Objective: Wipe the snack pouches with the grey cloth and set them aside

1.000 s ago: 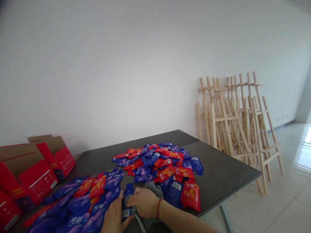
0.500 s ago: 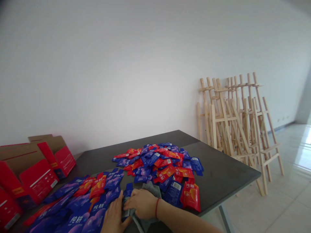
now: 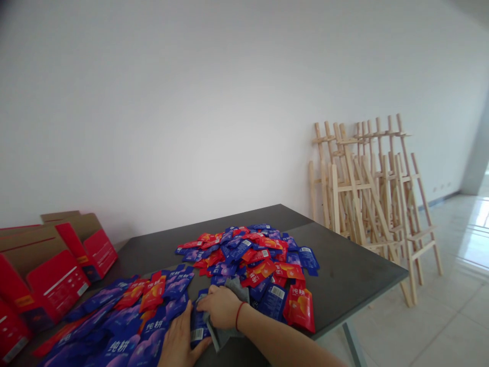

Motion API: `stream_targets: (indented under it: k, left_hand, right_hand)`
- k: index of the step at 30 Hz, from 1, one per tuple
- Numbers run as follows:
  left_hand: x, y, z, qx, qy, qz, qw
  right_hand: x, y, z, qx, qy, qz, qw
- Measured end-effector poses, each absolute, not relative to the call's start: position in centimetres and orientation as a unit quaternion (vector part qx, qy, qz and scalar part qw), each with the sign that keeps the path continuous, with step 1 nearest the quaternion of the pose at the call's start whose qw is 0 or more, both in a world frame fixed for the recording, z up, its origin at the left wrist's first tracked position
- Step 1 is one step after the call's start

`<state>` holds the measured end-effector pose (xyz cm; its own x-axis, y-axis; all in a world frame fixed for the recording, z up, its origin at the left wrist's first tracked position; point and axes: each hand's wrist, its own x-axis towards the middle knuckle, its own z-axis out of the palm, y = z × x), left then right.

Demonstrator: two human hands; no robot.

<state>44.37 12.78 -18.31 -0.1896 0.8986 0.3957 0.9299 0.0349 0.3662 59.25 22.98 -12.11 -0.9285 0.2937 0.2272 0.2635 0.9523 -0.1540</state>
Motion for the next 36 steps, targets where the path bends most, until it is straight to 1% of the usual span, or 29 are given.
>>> stream_targets:
  k: [5,7,9,13,16,20,24,26,28,32,33,34,36]
  left_hand:
    - [44.0,13.1,-19.4,-0.643,-0.718,-0.261,0.044]
    - [43.8,13.2,-19.8,-0.645,-0.717,-0.258,0.059]
    - [43.7,13.2,-20.0,-0.648,-0.714,-0.255,0.069]
    - [43.5,13.1,-19.7,-0.652,-0.712,-0.253,0.054]
    - [43.6,13.1,-19.3,-0.648,-0.713,-0.265,0.038]
    - [43.9,13.0,-18.9,-0.631,-0.721,-0.283,0.053]
    - [44.4,12.9,-18.3,-0.614,-0.739,-0.268,0.072]
    - [44.6,13.0,-17.7,-0.601,-0.754,-0.258,0.061]
    - [44.7,13.2,-16.9,-0.593,-0.758,-0.271,0.028]
    - [44.5,13.5,-13.9,-0.608,-0.711,-0.342,-0.091]
    - [44.3,13.5,-12.9,-0.613,-0.701,-0.349,-0.106]
    - [43.9,13.3,-11.9,-0.618,-0.698,-0.346,-0.106]
    - [42.7,12.7,-10.0,-0.617,-0.717,-0.318,-0.065]
  right_hand:
    - [61.8,21.6,-12.2,-0.018,-0.983,0.134,0.123]
    - [61.7,21.1,-12.5,-0.003,-0.984,0.136,0.117]
    - [61.0,20.7,-12.7,-0.009,-0.987,0.109,0.114]
    - [59.6,20.4,-13.0,-0.034,-0.991,0.055,0.119]
    - [59.8,20.4,-13.0,-0.067,-0.986,0.062,0.139]
    - [61.1,20.6,-12.8,-0.190,-0.963,0.087,0.169]
    - [61.5,20.3,-12.8,-0.297,-0.934,0.083,0.182]
    - [61.5,20.2,-12.9,-0.308,-0.929,0.085,0.187]
    - [61.4,20.1,-12.9,-0.302,-0.929,0.087,0.194]
    - [61.4,20.1,-12.8,-0.296,-0.931,0.094,0.190]
    - [61.5,20.1,-12.8,-0.297,-0.931,0.095,0.188]
    - [61.5,20.2,-12.9,-0.298,-0.931,0.095,0.188]
    - [61.5,20.1,-12.9,-0.297,-0.930,0.096,0.193]
